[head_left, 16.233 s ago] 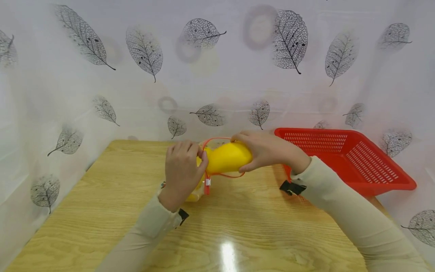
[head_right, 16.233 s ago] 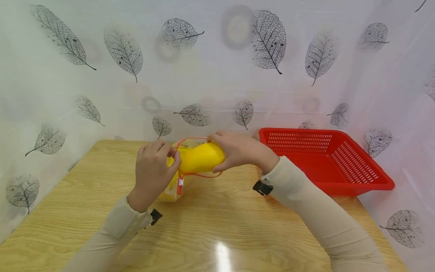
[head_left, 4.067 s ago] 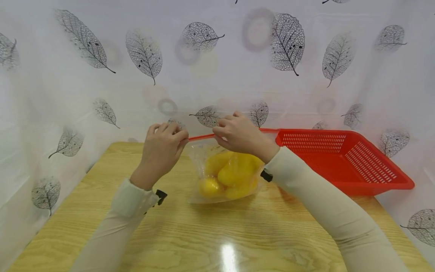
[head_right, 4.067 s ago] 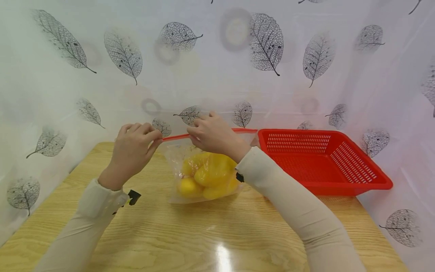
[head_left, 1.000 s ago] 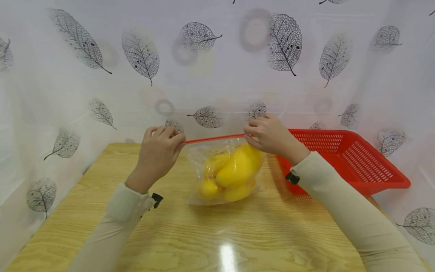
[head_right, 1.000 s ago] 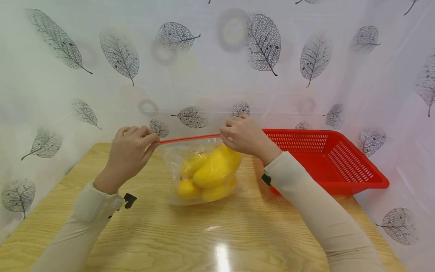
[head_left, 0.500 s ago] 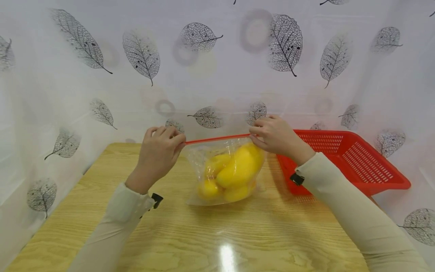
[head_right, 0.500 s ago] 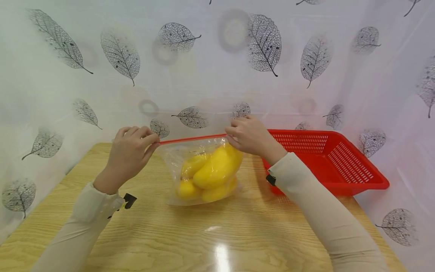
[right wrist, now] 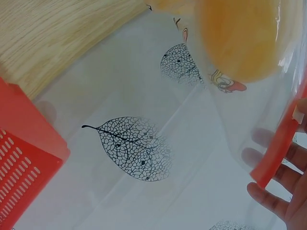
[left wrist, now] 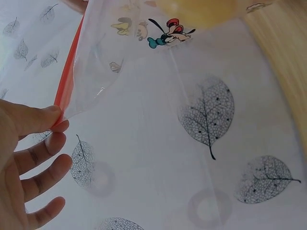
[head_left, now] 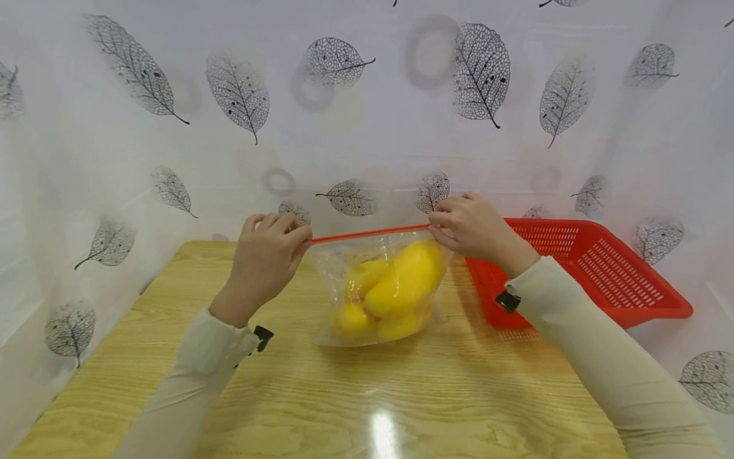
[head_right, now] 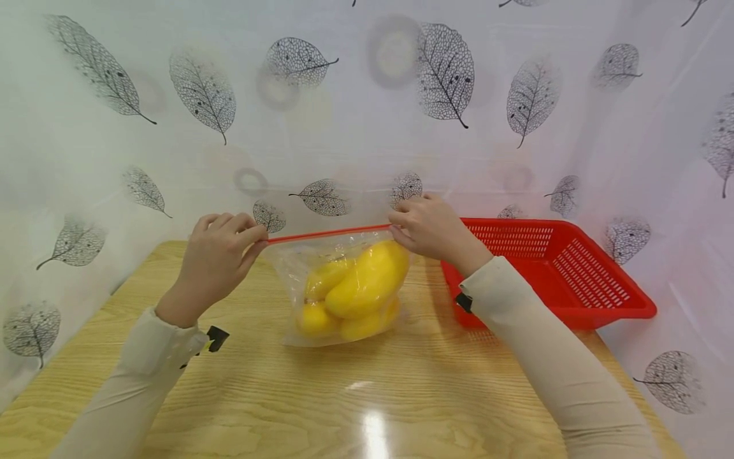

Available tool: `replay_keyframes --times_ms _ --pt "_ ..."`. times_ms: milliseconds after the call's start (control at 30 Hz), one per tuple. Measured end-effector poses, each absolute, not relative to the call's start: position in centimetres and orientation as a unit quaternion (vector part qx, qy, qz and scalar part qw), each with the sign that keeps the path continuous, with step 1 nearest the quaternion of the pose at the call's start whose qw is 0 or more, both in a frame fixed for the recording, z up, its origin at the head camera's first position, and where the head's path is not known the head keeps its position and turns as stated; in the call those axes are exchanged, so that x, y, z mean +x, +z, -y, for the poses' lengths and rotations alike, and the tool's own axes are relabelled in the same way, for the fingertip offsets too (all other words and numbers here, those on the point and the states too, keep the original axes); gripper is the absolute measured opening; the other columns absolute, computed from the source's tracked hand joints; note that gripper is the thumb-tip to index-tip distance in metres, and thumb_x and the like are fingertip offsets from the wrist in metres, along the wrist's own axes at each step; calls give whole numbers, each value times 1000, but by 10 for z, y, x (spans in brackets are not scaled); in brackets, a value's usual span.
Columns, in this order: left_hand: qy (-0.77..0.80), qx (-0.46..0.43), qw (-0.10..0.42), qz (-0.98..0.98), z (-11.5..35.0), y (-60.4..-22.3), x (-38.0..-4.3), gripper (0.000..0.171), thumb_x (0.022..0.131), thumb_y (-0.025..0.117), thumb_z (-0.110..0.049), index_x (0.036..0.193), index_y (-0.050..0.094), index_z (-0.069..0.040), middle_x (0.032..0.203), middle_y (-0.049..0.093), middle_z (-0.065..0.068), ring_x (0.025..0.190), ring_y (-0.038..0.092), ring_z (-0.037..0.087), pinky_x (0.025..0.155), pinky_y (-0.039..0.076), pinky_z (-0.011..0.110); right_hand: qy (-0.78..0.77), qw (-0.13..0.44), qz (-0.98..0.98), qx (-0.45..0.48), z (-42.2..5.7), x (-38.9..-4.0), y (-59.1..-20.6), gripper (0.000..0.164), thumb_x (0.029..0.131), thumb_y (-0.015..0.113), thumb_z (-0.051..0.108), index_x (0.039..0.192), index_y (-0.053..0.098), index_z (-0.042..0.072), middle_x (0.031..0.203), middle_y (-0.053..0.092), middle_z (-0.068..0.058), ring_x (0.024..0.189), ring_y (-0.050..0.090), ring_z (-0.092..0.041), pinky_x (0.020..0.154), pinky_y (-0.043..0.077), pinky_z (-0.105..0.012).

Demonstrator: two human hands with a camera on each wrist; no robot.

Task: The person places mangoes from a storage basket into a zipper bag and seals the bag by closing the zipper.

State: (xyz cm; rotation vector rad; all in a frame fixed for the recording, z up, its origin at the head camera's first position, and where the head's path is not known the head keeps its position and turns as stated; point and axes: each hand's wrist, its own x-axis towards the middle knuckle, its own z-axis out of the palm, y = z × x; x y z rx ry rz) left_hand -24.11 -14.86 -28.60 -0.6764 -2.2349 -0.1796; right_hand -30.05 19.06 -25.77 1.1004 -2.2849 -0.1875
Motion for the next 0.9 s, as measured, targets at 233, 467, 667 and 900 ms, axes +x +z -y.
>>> replay_keyframes --times_ms 233,467,667,900 --pt "-69 -262 382 883 149 -285 -240 6 86 65 -18 86 65 -12 83 61 6 81 56 27 87 42 50 -66 311 851 417 -197 -301 -258 11 85 61 20 81 65 10 84 66 -8 78 61 -25 75 49 -43" --pt "-65 -260 374 888 149 -285 -239 7 86 65 -18 88 66 -11 84 61 6 82 57 27 88 43 50 -69 313 852 414 -204 -301 -260 10 84 62 20 82 63 11 82 64 -7 74 59 -23 72 48 -41" --pt "-65 -264 379 885 150 -286 -238 5 86 65 -18 86 66 -13 83 60 6 81 57 27 88 42 50 -69 308 855 411 -209 -299 -259 7 84 62 18 83 64 11 84 66 -8 75 60 -24 74 49 -43" --pt "-61 -268 383 882 151 -287 -240 5 86 64 -18 86 66 -14 84 60 5 80 57 27 87 43 50 -64 305 859 407 -215 -300 -259 8 83 63 17 80 63 10 80 64 -9 72 59 -24 76 49 -45"
